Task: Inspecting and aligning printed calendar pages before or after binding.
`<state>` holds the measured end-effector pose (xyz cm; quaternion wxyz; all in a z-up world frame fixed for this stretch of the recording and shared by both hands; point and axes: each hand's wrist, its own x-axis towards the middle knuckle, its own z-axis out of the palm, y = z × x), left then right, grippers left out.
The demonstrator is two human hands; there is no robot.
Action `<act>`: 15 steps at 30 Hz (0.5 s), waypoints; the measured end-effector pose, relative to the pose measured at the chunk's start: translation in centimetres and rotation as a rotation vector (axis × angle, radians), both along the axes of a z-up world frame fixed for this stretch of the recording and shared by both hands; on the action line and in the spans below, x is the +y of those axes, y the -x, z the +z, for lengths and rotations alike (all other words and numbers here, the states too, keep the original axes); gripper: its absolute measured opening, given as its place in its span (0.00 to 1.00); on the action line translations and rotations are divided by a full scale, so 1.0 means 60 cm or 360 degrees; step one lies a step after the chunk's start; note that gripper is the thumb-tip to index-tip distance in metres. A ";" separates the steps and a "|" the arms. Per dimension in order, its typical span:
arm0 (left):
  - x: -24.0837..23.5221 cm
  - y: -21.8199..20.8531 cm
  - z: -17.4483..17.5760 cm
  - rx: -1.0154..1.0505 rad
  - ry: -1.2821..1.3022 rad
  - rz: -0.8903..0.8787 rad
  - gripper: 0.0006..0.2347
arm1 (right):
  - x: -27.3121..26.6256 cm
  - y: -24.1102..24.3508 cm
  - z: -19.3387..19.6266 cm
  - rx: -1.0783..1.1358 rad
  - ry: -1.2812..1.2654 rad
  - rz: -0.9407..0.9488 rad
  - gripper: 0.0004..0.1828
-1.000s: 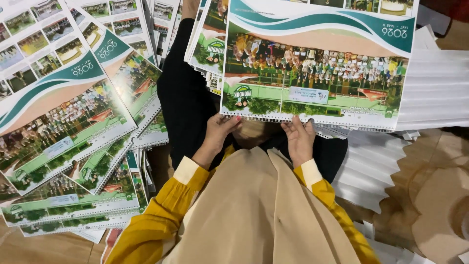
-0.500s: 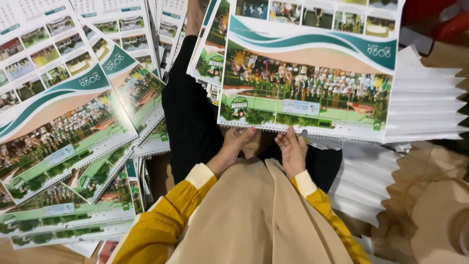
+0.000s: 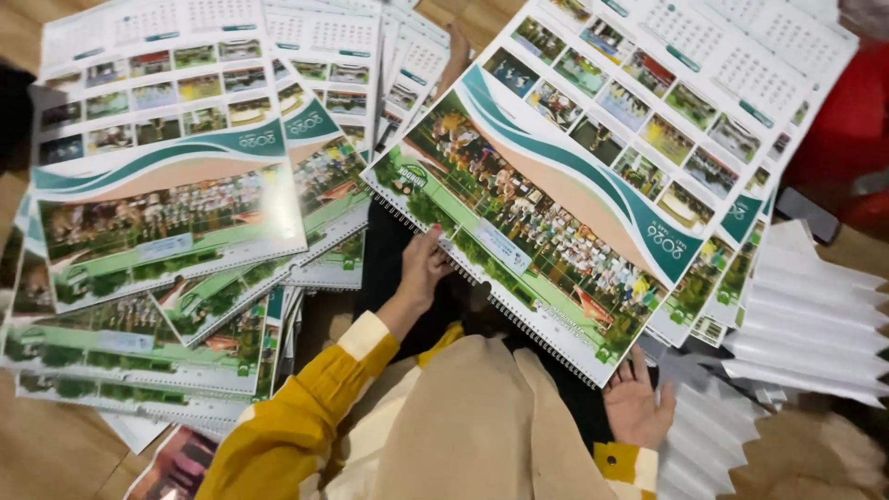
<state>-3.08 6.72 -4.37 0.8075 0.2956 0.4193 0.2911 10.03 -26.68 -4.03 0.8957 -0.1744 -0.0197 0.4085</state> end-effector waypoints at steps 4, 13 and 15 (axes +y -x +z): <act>-0.052 -0.014 -0.008 0.0045 0.0430 -0.0099 0.15 | 0.093 -0.006 0.066 -0.0407 0.1752 0.0070 0.27; 0.001 0.010 -0.017 0.0280 -0.0150 -0.0130 0.12 | 0.145 0.026 -0.075 -0.0507 0.1412 0.0097 0.18; -0.015 0.015 -0.028 0.0117 0.0106 -0.0145 0.21 | 0.166 0.052 -0.089 -0.0316 0.1301 0.0163 0.20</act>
